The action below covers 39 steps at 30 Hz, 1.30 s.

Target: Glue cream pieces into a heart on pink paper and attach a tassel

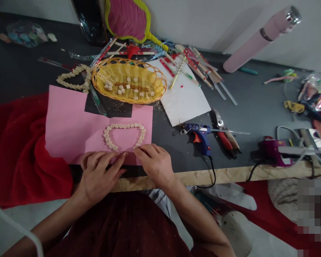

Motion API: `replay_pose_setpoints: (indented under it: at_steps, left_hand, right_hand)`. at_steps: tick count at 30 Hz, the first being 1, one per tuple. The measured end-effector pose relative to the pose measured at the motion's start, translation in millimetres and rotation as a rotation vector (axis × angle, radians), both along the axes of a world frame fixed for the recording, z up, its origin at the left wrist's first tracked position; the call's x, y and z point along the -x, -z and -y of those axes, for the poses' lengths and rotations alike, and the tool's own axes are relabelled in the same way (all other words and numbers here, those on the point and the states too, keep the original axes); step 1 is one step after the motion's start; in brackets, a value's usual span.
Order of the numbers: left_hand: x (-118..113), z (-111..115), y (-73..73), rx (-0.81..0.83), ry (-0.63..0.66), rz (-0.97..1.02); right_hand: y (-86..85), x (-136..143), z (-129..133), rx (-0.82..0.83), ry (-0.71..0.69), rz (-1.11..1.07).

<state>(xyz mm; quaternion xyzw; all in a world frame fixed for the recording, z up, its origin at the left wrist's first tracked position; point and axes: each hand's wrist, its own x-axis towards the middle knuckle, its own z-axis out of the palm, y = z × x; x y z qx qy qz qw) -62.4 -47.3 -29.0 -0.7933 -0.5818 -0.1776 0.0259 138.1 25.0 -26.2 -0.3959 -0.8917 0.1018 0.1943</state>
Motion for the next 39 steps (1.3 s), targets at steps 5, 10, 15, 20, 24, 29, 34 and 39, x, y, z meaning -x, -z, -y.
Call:
replay_pose_setpoints:
  at_steps: [5,10,15,20,24,29,34,39]
  left_hand:
    - [0.5,-0.9,-0.1,0.018,0.01,0.001]
    - [2.2,-1.4,-0.6,0.018,0.024,0.026]
    - [2.9,-1.1,2.3,0.026,0.036,0.054]
    - [2.2,-0.2,3.7,0.033,0.027,0.061]
    - [2.2,0.3,4.0,0.025,0.023,0.061]
    - [2.0,-0.4,4.8,0.033,0.025,0.055]
    - [2.5,0.1,3.8,0.038,0.026,0.053]
    - [2.6,-1.1,2.1,0.026,0.027,0.063]
  right_hand:
    - [2.2,1.0,-1.0,-0.006,-0.03,0.032]
    - [1.7,2.6,-1.5,-0.021,-0.035,0.032]
    - [1.6,4.6,-2.5,-0.07,-0.03,0.033]
    - [3.1,5.5,-2.5,-0.077,-0.034,0.03]
    - [3.6,5.4,-3.1,-0.067,-0.022,0.025]
    - [3.7,5.4,-3.6,-0.056,-0.024,0.009]
    - [4.5,4.0,-2.7,-0.049,-0.023,-0.008]
    - [2.5,5.6,-1.7,-0.028,0.061,-0.057]
